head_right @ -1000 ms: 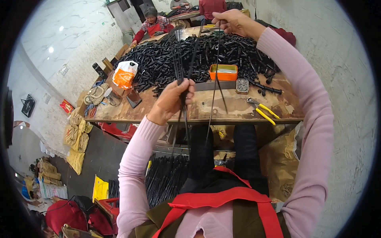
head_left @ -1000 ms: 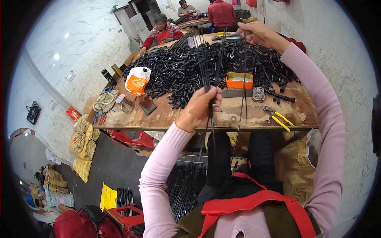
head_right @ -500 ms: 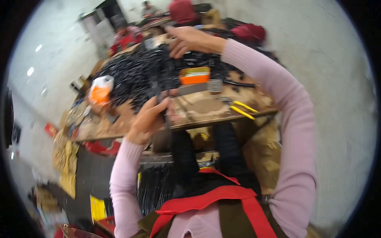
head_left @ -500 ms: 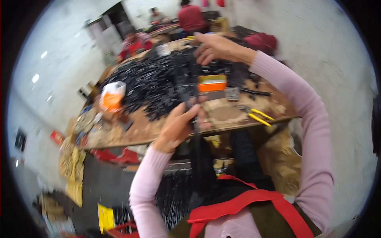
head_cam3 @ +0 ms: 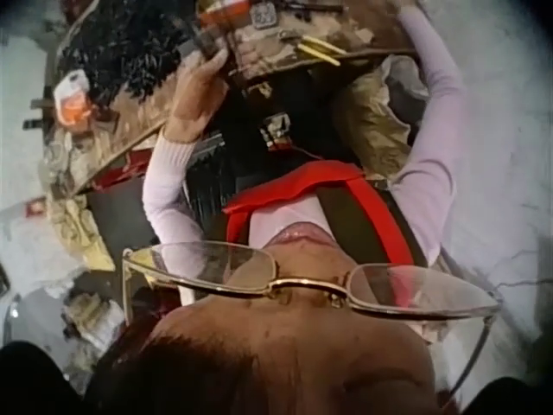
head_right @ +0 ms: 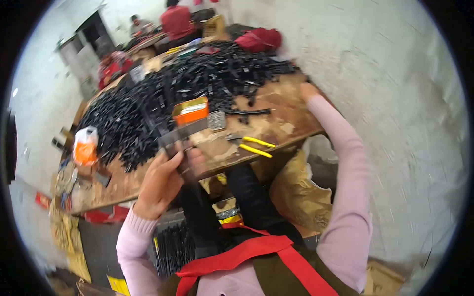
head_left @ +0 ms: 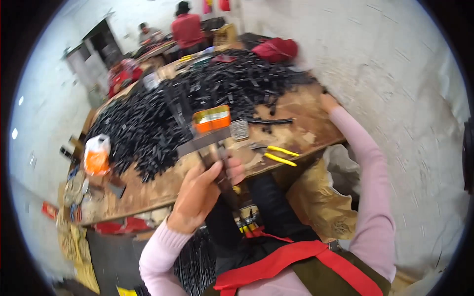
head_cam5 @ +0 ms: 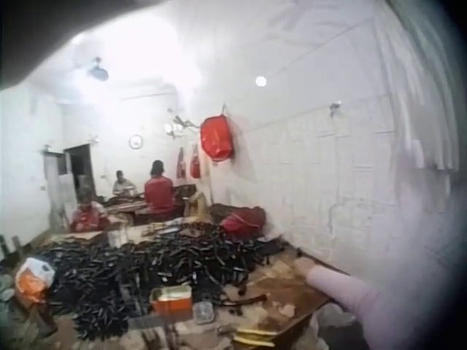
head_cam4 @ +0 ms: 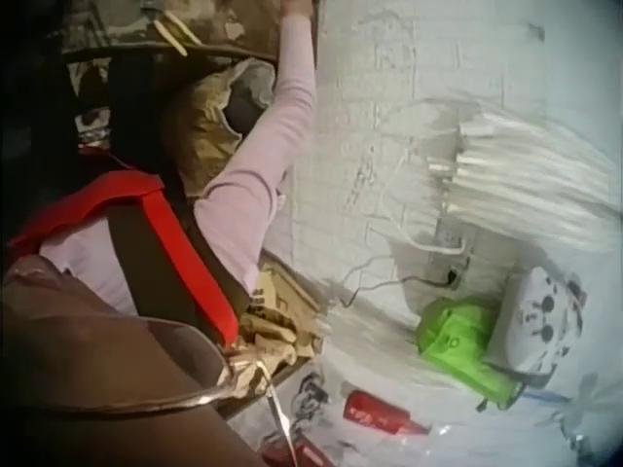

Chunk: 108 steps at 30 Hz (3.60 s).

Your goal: Assembling bundles of black wires or rods into plastic connectors using pliers on a factory workbench.

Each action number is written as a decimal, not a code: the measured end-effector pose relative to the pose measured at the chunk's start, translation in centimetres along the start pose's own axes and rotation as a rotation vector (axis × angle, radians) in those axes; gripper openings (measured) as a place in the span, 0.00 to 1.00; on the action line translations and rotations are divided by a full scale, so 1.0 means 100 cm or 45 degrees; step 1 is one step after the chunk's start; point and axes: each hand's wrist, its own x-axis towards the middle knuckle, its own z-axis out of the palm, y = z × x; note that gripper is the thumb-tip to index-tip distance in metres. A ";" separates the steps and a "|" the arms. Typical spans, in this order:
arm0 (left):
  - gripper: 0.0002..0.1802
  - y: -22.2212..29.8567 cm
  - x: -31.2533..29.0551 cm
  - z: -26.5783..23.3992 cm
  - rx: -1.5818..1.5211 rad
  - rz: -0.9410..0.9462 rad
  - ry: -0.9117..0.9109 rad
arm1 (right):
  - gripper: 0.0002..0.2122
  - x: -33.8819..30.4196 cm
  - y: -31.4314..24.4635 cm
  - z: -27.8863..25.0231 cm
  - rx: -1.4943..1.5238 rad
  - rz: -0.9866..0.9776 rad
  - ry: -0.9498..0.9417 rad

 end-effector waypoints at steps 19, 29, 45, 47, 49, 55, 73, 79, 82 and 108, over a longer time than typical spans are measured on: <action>0.15 0.026 0.069 -0.011 -0.029 0.270 0.027 | 0.07 -0.204 -0.244 -0.183 1.621 -0.534 -0.836; 0.08 0.024 0.015 -0.039 -0.137 0.311 0.142 | 0.19 -0.217 -0.257 -0.164 1.060 -0.832 -1.574; 0.20 0.019 -0.014 -0.053 -0.255 0.119 -0.199 | 0.17 -0.115 -0.355 -0.183 2.257 -0.663 -1.501; 0.20 0.024 -0.010 -0.048 -0.092 0.101 -0.218 | 0.17 -0.115 -0.349 -0.194 2.254 -0.658 -1.416; 0.21 0.016 -0.012 -0.045 -0.094 0.069 -0.213 | 0.18 -0.116 -0.345 -0.197 2.215 -0.632 -1.450; 0.21 0.018 0.000 -0.029 -0.184 0.116 -0.235 | 0.17 -0.114 -0.324 -0.208 2.149 -0.655 -1.373; 0.27 -0.052 0.106 -0.125 -0.475 -0.292 -0.028 | 0.10 -0.230 -0.289 -0.039 1.559 -0.948 -1.000; 0.25 -0.075 0.171 -0.244 0.729 0.821 0.168 | 0.11 -0.183 -0.332 -0.011 1.686 -0.937 -0.837; 0.15 -0.044 0.095 -0.174 0.510 0.306 0.234 | 0.10 -0.173 -0.317 0.011 1.540 -0.906 -0.838; 0.12 -0.028 0.023 -0.050 0.421 0.523 0.199 | 0.26 -0.157 -0.284 -0.022 1.521 -0.976 -0.770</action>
